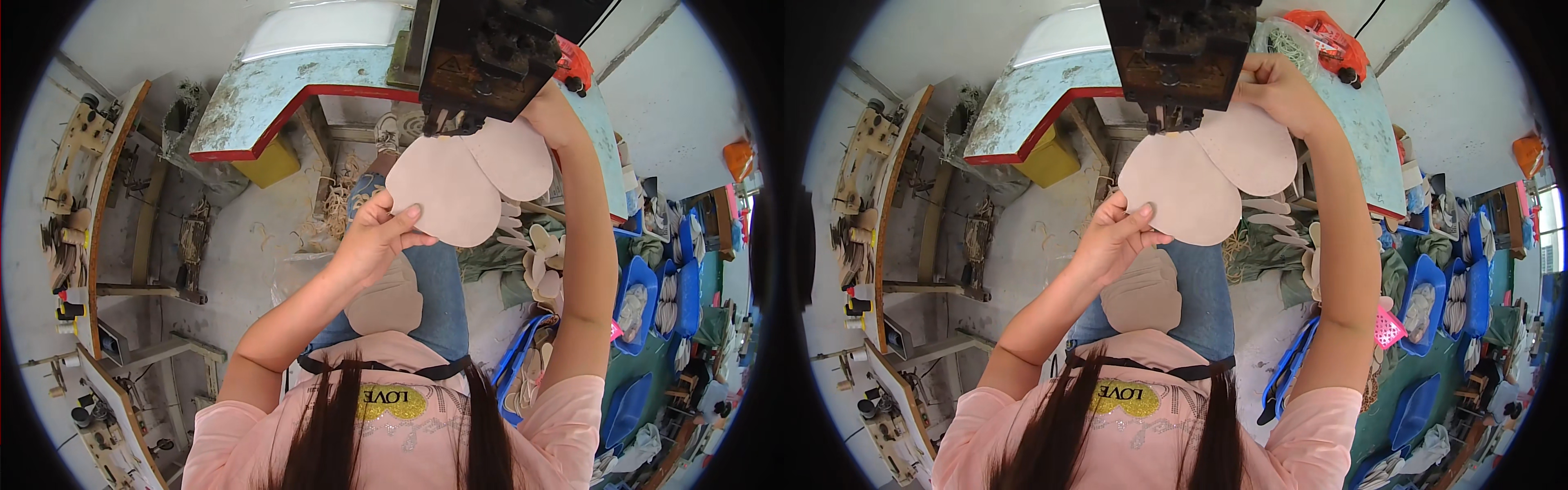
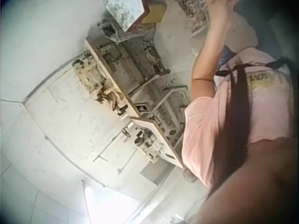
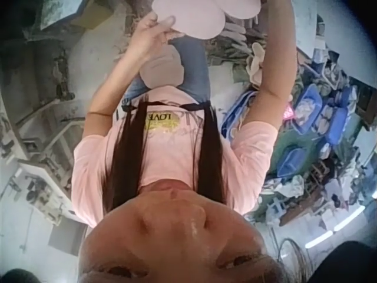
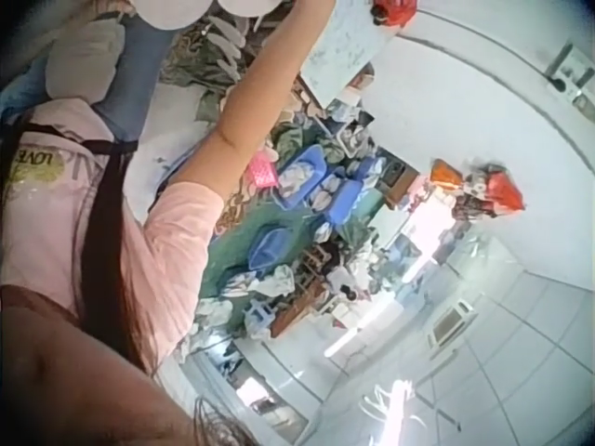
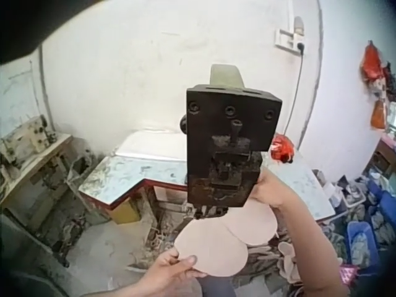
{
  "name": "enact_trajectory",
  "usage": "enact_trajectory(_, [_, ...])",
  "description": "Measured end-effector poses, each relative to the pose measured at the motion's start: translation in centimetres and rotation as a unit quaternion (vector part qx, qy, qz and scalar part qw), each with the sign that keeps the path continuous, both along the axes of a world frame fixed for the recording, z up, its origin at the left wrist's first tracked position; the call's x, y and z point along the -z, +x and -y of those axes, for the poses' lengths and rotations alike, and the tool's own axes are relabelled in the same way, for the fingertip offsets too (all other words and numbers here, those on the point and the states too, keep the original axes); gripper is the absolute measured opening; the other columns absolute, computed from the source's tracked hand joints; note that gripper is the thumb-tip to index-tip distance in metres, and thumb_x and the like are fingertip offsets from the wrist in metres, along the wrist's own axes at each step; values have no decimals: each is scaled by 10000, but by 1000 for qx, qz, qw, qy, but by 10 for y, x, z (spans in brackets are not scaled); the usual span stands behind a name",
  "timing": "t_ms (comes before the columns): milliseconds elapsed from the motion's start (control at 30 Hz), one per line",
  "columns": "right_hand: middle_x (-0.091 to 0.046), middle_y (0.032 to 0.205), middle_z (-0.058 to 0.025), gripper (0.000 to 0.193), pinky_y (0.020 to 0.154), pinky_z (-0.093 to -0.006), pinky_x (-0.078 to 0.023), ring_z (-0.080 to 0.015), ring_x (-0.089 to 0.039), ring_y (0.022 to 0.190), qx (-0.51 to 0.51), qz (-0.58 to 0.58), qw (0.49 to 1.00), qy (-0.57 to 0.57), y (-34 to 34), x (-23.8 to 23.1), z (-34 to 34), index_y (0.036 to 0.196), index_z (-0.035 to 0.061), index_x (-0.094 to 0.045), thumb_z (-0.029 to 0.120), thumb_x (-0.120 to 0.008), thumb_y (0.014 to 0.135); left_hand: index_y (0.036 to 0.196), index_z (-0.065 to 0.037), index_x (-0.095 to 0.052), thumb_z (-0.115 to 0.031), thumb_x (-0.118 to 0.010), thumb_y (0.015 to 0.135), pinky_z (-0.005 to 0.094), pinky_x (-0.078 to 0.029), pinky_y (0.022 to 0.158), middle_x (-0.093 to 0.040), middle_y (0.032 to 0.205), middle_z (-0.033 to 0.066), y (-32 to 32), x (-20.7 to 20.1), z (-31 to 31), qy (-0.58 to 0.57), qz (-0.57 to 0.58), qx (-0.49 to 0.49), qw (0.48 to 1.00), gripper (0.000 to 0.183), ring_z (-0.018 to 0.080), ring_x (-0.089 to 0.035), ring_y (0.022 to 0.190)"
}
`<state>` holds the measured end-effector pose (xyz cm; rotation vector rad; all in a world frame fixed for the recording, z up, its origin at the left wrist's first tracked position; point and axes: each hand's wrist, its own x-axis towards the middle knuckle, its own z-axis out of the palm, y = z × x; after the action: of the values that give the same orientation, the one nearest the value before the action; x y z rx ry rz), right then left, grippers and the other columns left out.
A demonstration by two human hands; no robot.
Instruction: Trimming excess material from leather shoe components using an industrial machine.
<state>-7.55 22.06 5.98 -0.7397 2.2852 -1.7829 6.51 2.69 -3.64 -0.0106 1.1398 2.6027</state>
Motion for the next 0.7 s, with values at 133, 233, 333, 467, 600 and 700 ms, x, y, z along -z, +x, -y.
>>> enact_trajectory(133, [-542,629,40,98,466,-149,-349,6,-443,524,30,-35,999,22,-3,10,4,805,4,-590,15,-563,710,974,-32,-509,-104,-508,825,262,-503,646,-574,941,73,-3,0,13,-30,-12,-14,999,165,136,-574,798])
enact_trajectory(233, [-529,610,41,78,454,-152,-337,7,-427,509,19,-15,1000,-16,-4,22,2,786,7,-587,29,-572,712,941,-30,-522,-88,-505,823,243,-482,614,-581,891,58,-14,9,36,-105,-39,-63,992,132,110,-564,754])
enact_trajectory(333, [-535,611,31,72,459,-156,-347,0,-438,511,29,-22,999,-2,1,35,-2,775,11,-582,59,-586,721,925,-27,-530,-80,-491,828,219,-448,579,-582,830,34,-38,6,50,-194,-110,-152,963,118,72,-539,693])
enact_trajectory(467, [-546,630,15,105,468,-162,-354,-18,-453,520,77,33,996,-30,32,24,12,760,17,-566,109,-608,731,903,-21,-531,-97,-445,848,195,-410,566,-572,773,8,-41,9,51,-244,-111,-280,922,127,39,-504,655])
enact_trajectory(600, [-542,642,16,121,482,-170,-355,-26,-452,534,68,52,996,-13,47,38,1,765,18,-561,122,-613,732,912,-48,-552,-81,-499,775,295,-420,606,-579,734,58,16,80,41,-393,-296,131,861,151,145,-548,687])
enact_trajectory(700, [-546,683,5,154,497,-165,-375,-29,-486,586,115,-37,993,-8,56,47,8,782,2,-516,128,-603,765,957,-77,-573,-80,-572,709,299,-405,658,-524,722,83,45,108,37,-535,-380,146,741,248,214,-496,699])
